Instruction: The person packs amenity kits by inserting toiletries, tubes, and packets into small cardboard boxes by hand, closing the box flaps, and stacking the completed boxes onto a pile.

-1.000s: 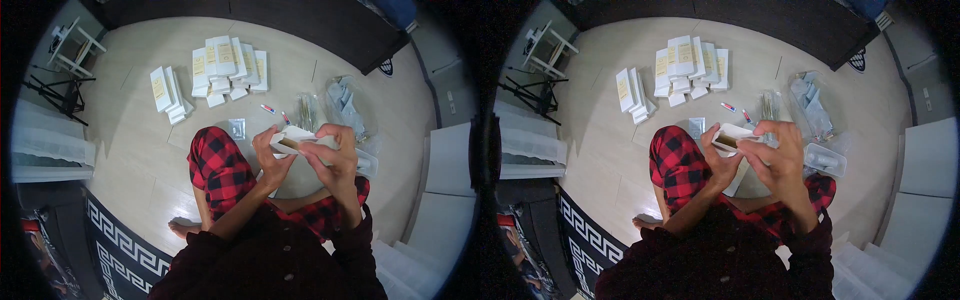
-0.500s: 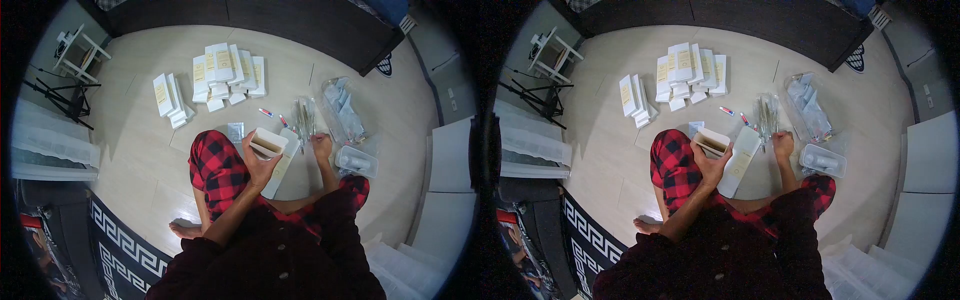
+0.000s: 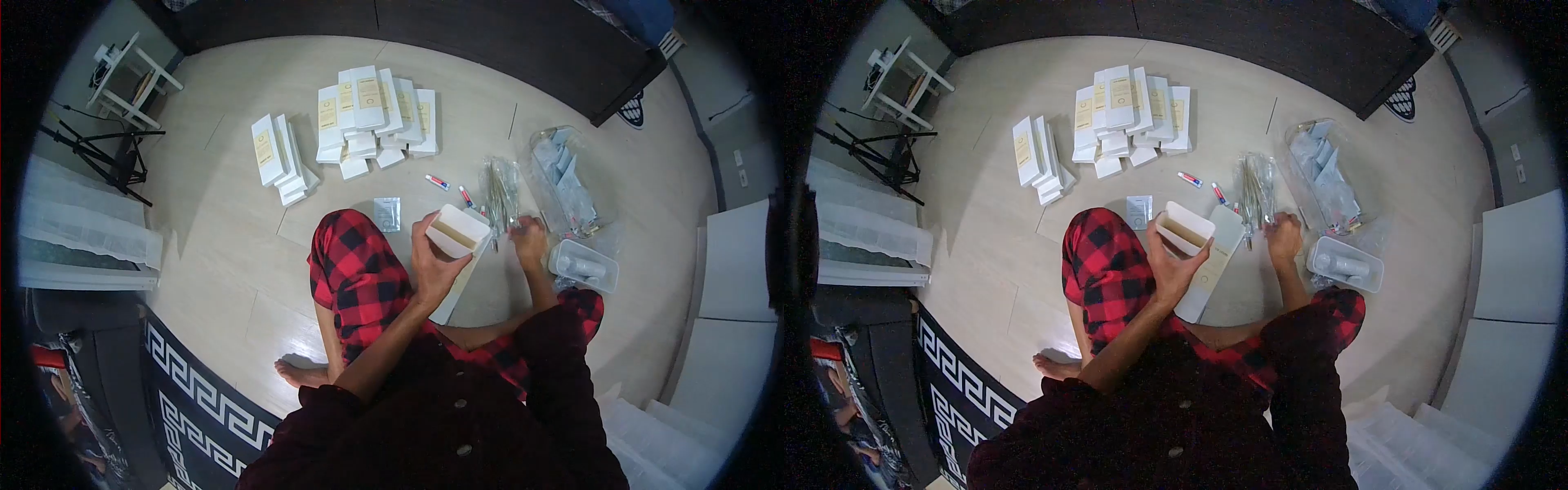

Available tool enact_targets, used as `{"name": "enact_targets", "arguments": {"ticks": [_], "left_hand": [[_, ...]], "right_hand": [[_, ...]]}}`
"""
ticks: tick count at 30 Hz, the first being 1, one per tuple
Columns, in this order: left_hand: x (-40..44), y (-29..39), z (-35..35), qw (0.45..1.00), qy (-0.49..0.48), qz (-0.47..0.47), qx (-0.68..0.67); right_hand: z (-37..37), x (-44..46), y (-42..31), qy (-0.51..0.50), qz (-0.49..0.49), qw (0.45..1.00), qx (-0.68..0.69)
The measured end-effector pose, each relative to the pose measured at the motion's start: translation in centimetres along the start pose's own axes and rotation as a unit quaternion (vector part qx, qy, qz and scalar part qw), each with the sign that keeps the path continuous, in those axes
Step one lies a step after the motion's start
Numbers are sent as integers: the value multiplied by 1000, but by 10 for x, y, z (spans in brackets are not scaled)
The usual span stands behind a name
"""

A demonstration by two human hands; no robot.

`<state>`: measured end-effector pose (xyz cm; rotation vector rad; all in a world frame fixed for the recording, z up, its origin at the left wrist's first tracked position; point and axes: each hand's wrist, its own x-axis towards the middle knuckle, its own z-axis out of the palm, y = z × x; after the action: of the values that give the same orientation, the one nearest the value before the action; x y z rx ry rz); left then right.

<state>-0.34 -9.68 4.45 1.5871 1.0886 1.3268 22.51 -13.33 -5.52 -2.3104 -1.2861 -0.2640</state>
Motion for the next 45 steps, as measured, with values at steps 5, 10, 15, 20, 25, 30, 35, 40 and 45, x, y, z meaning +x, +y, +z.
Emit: {"name": "enact_targets", "arguments": {"ticks": [5,10,15,20,25,30,35,40,45], "left_hand": [[6,-10,-6,1000,-4,-14,2],[14,-14,-6,999,0,-2,55],[16,2,-1,990,-80,34,113],[0,49,14,986,-125,75,85],[7,45,7,992,-82,-20,89],[9,54,9,985,-123,-12,116],[-10,74,18,968,-239,32,71],[-29,77,22,966,-244,-82,-21],[-50,72,18,940,-230,-205,-147]], "right_hand": [[-14,15,21,-9,78,962,260],[-170,43,-45,29,-59,945,321],[-253,61,-88,26,-321,946,24],[-251,72,-112,-46,-454,890,-1],[-282,83,-105,104,-355,929,19],[-303,78,-112,38,-363,931,-20],[-253,69,-113,-122,-388,906,118],[-216,45,-123,-83,-154,944,279],[-194,25,-103,-131,-202,944,225]]}}
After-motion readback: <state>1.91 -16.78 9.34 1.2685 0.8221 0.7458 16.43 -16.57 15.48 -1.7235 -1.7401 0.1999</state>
